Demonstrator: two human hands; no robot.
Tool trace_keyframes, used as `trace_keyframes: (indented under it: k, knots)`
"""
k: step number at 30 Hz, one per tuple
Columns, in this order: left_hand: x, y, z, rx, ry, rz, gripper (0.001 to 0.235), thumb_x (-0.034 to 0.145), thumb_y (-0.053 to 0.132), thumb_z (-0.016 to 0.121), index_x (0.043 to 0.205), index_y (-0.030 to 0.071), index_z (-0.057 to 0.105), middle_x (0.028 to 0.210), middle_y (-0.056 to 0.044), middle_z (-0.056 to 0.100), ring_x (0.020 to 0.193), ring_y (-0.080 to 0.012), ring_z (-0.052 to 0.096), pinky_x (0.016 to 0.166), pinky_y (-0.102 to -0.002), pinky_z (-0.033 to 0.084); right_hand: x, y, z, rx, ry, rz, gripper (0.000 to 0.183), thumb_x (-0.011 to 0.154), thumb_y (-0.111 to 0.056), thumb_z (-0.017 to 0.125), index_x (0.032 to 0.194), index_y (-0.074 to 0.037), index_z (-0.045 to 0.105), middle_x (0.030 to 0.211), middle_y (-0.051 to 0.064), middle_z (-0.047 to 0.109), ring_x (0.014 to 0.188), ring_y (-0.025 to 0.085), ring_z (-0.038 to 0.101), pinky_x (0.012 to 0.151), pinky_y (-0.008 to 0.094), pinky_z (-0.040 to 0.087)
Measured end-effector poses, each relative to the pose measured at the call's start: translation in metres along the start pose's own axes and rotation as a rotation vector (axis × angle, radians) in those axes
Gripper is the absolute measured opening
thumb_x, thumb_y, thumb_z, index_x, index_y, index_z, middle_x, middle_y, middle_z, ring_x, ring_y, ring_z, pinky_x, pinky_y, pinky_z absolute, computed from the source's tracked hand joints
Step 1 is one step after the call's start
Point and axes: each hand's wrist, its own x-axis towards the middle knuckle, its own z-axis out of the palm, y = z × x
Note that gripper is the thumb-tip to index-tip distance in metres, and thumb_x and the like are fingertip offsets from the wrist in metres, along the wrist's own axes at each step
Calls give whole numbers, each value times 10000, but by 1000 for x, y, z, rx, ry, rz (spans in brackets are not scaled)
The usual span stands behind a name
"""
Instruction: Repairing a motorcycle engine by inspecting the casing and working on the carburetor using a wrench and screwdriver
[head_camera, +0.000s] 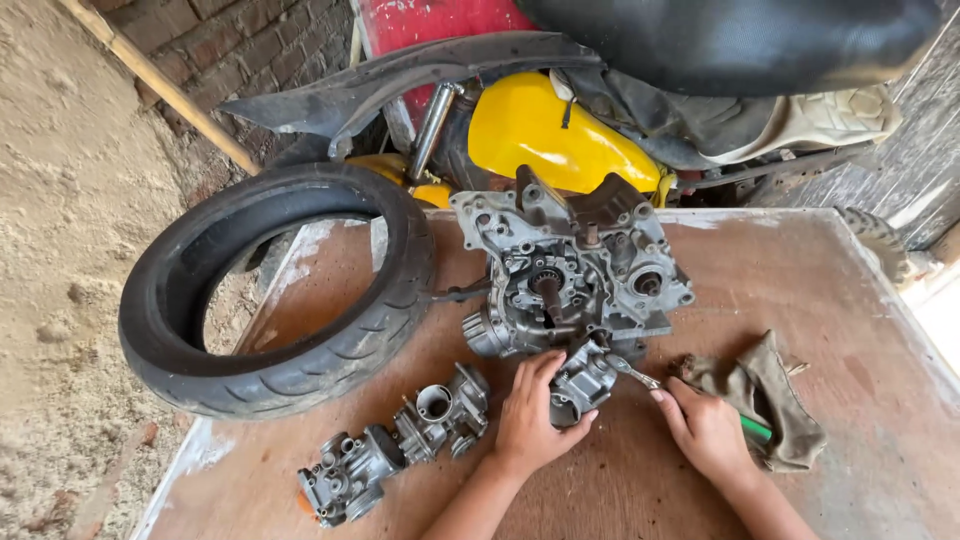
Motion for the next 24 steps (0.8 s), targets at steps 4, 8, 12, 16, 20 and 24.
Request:
trace_keyframes:
  k: [4,8,12,16,20,24]
  knots:
    - [2,2,-1,6,-8,-6,779,801,311,787,1408,-8,418,1349,-200,542,1196,-337,575,957,-433,536,-4,-7,3,51,-22,-76,257,933,-366,597,893,-121,665,601,100,686,508,340,618,549,438,473]
    - [3,-4,3,8,-15,-6,782,802,327,784,1407,-11,422,1348,-195,547,1195,-331,576,945,-438,556,4,4,7,53,-40,-31,282,952,-381,566,904,-129,681,618,81,697,496,303,613,551,418,486]
    - [0,-14,13,-3,-12,6,825,777,342,809,1408,-11,413,1347,-207,551,1197,-325,572,949,-468,572,4,5,1,71,9,79,417,968,-375,556,1128,-23,713,689,157,757,514,296,668,560,387,537]
    - [-1,-14,11,-9,-36,-10,845,779,349,803,1433,4,393,1373,-196,534,1217,-321,562,961,-476,562,-2,-4,7,116,-19,-51,259,941,-337,592,928,-97,690,589,83,708,426,252,611,506,392,492]
    - [0,-7,3,-3,-29,5,803,793,322,793,1419,-9,416,1364,-195,543,1225,-328,563,971,-452,553,-2,-2,9,73,-52,-18,256,932,-368,595,902,-125,670,636,94,709,534,324,628,575,418,489]
    - [0,-12,7,-12,-40,-6,814,784,329,802,1417,-6,416,1364,-198,543,1226,-330,560,972,-477,551,3,3,2,73,-27,109,350,961,-382,558,1043,-75,705,667,138,743,567,326,665,606,401,522]
